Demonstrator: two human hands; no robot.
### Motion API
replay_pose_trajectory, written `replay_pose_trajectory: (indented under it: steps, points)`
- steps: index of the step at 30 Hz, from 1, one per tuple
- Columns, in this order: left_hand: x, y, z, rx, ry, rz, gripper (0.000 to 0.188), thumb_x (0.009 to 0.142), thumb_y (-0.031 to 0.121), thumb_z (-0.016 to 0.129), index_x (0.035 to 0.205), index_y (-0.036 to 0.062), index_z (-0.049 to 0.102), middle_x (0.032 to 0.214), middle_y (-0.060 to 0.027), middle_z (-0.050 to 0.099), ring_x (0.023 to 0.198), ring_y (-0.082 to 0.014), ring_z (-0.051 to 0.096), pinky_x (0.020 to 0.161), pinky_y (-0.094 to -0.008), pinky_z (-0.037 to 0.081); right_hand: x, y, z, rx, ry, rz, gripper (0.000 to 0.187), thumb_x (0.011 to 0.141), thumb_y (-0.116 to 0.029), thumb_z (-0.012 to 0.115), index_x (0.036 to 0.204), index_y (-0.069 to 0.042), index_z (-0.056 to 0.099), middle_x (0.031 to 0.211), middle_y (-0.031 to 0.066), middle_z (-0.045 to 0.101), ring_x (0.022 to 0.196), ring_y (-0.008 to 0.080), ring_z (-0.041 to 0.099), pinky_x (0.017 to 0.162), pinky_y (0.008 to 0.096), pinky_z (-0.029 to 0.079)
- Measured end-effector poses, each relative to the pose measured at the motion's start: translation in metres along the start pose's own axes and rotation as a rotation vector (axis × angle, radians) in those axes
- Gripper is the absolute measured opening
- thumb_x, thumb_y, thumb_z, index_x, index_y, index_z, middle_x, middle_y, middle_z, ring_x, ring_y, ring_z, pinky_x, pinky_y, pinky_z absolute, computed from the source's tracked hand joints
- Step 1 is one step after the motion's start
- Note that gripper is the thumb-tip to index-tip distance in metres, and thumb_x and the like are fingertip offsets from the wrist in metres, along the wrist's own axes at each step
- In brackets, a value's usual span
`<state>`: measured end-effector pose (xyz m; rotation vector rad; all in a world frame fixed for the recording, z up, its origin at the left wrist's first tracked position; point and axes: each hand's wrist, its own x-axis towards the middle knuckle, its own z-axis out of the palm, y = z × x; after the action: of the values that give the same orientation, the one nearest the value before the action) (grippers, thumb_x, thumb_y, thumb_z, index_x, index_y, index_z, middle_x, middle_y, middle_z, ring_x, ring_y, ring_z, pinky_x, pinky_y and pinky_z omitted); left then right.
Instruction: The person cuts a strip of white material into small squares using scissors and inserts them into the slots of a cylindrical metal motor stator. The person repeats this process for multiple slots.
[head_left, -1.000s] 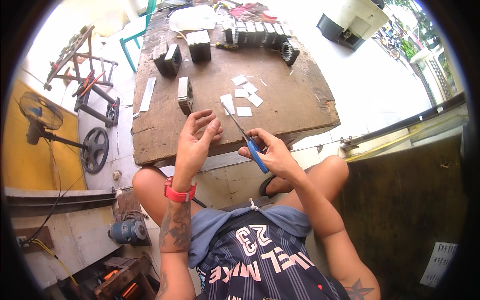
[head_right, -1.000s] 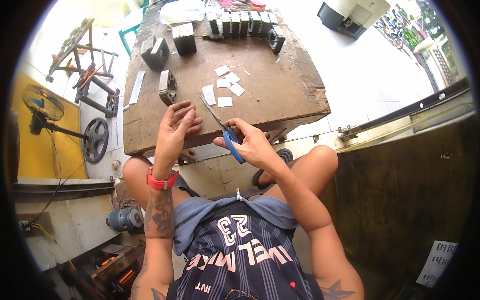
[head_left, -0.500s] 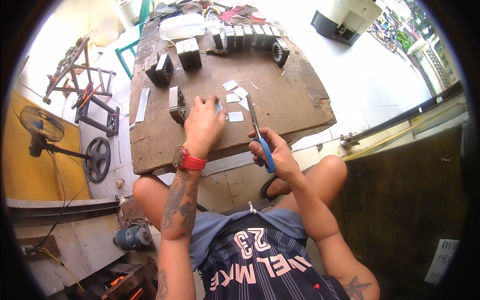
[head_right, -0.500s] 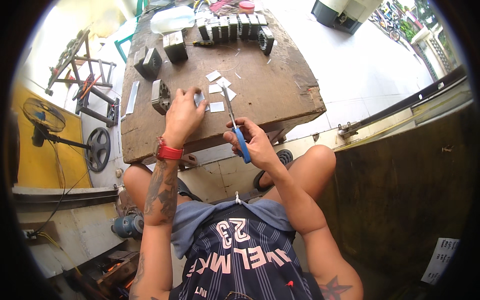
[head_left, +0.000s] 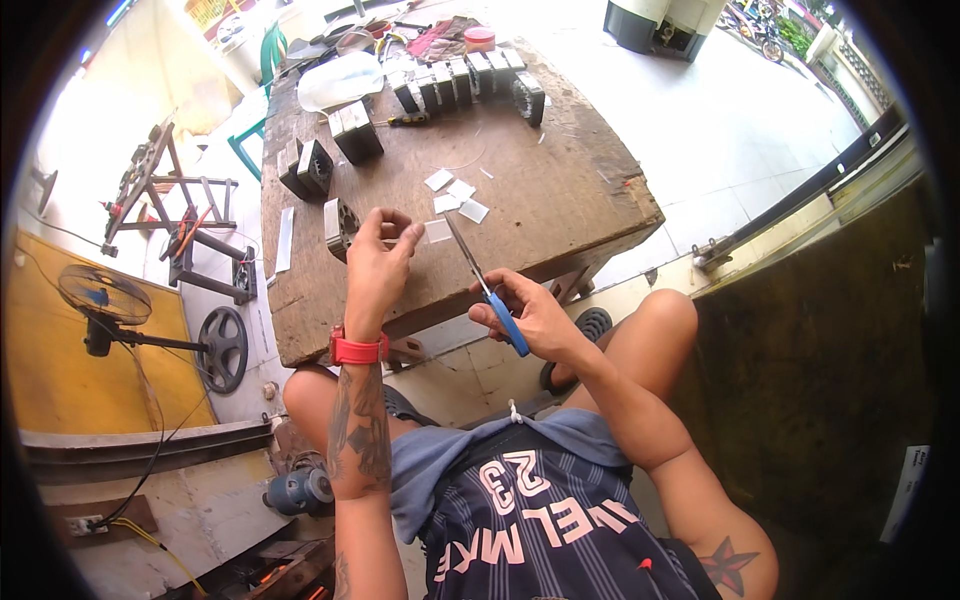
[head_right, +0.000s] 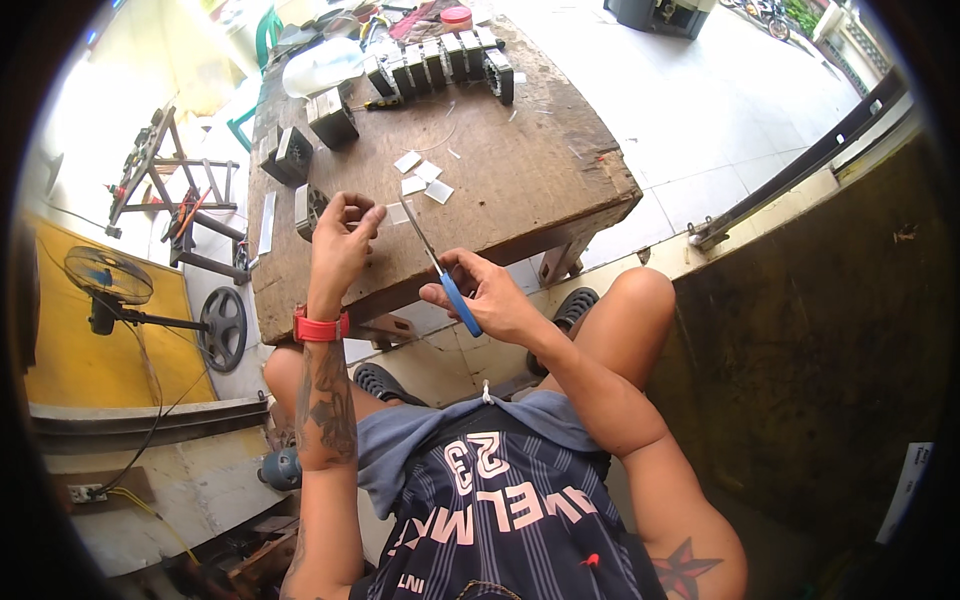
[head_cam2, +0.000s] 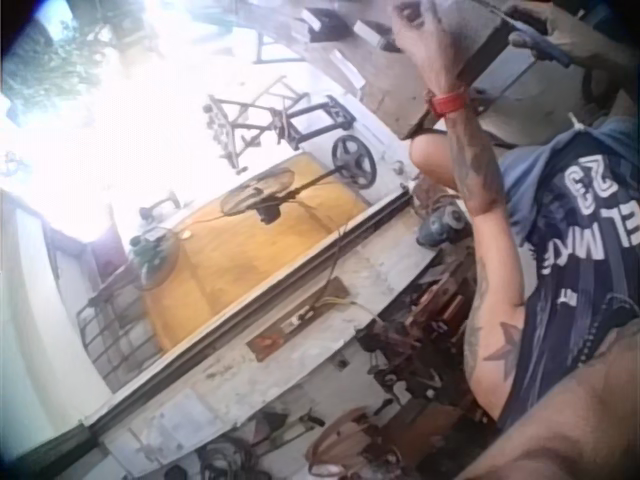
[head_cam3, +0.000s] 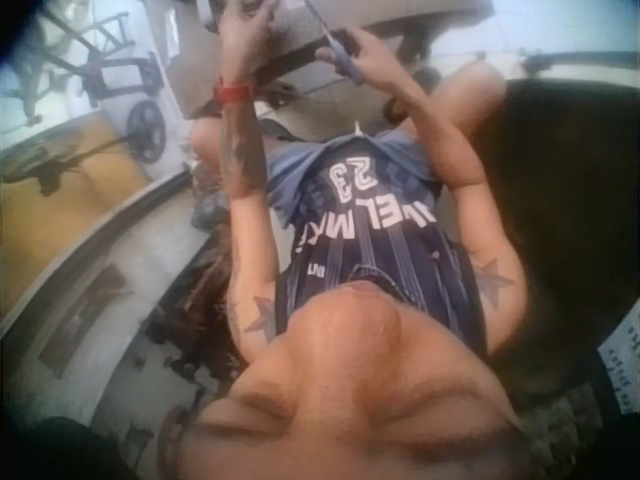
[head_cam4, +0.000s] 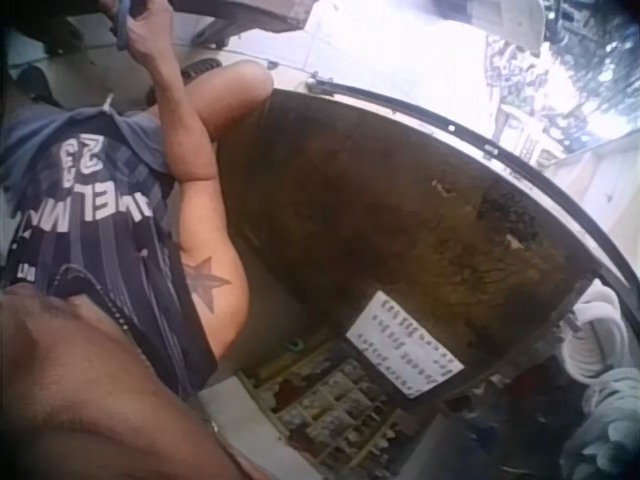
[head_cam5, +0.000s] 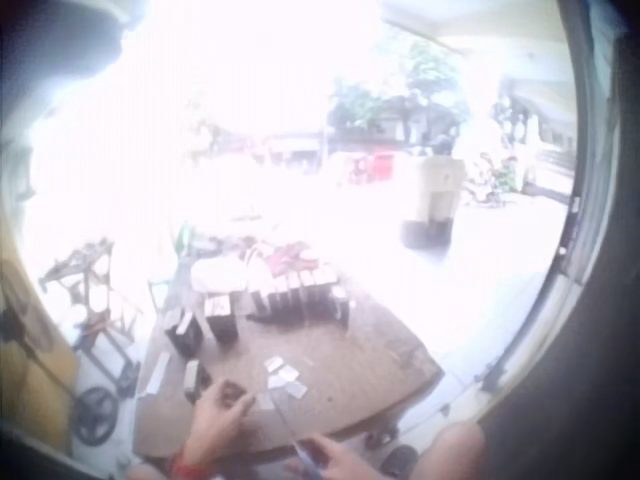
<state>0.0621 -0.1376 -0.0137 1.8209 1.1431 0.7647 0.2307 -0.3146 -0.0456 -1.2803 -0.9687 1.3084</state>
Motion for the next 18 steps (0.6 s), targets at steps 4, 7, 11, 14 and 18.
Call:
replay_pose_trajectory:
  steps: [4, 7, 11, 14, 18]
  points:
    - [-0.011, 0.010, -0.001, -0.315, 0.074, -0.060, 0.036, 0.098, 0.032, 0.078, 0.118, 0.0044, 0.068, 0.099, -0.0092, 0.076, 0.083, -0.0110, 0.068, 0.065, -0.0250, 0.052, -0.003, -0.002, 0.001, 0.010, -0.002, 0.026, 0.044, 0.093, -0.030, 0.086, 0.120, -0.004, 0.063, 0.080, -0.0047, 0.061, 0.070, 0.0028, 0.056, 0.060, 0.0210, 0.046]
    - [-0.017, 0.017, -0.002, -0.297, 0.085, -0.042, 0.035, 0.099, 0.030, 0.078, 0.118, 0.0027, 0.067, 0.101, -0.0109, 0.076, 0.087, -0.0134, 0.071, 0.068, -0.0258, 0.056, -0.004, -0.001, 0.004, -0.077, -0.003, 0.001, 0.048, 0.090, -0.034, 0.088, 0.118, -0.003, 0.064, 0.076, -0.0047, 0.060, 0.068, 0.0032, 0.055, 0.060, 0.0208, 0.045]
    - [-0.022, 0.022, -0.002, -0.563, 0.010, -0.024, 0.031, 0.101, 0.021, 0.076, 0.118, -0.0018, 0.066, 0.105, -0.0129, 0.074, 0.094, -0.0182, 0.074, 0.078, -0.0294, 0.063, -0.002, 0.001, 0.009, -0.156, 0.028, -0.024, 0.063, 0.085, -0.049, 0.089, 0.119, 0.000, 0.069, 0.080, 0.0044, 0.068, 0.072, 0.0088, 0.061, 0.063, 0.0262, 0.049]
    - [-0.024, 0.021, -0.004, -0.667, -0.071, -0.085, 0.027, 0.101, 0.015, 0.074, 0.117, -0.0042, 0.065, 0.107, -0.0123, 0.073, 0.095, -0.0189, 0.073, 0.086, -0.0327, 0.066, 0.000, 0.001, 0.009, -0.172, 0.038, -0.046, 0.064, 0.085, -0.050, 0.089, 0.120, 0.000, 0.069, 0.080, 0.0035, 0.067, 0.073, 0.0082, 0.061, 0.064, 0.0256, 0.049]
    - [-0.029, 0.017, -0.005, -0.698, -0.143, -0.117, 0.027, 0.101, 0.015, 0.075, 0.117, -0.0044, 0.065, 0.107, -0.0106, 0.072, 0.097, -0.0166, 0.072, 0.086, -0.0320, 0.066, 0.001, -0.002, 0.011, -0.026, -0.003, -0.002, 0.062, 0.087, -0.049, 0.088, 0.120, -0.001, 0.069, 0.079, 0.0015, 0.065, 0.071, 0.0079, 0.060, 0.062, 0.0249, 0.048]
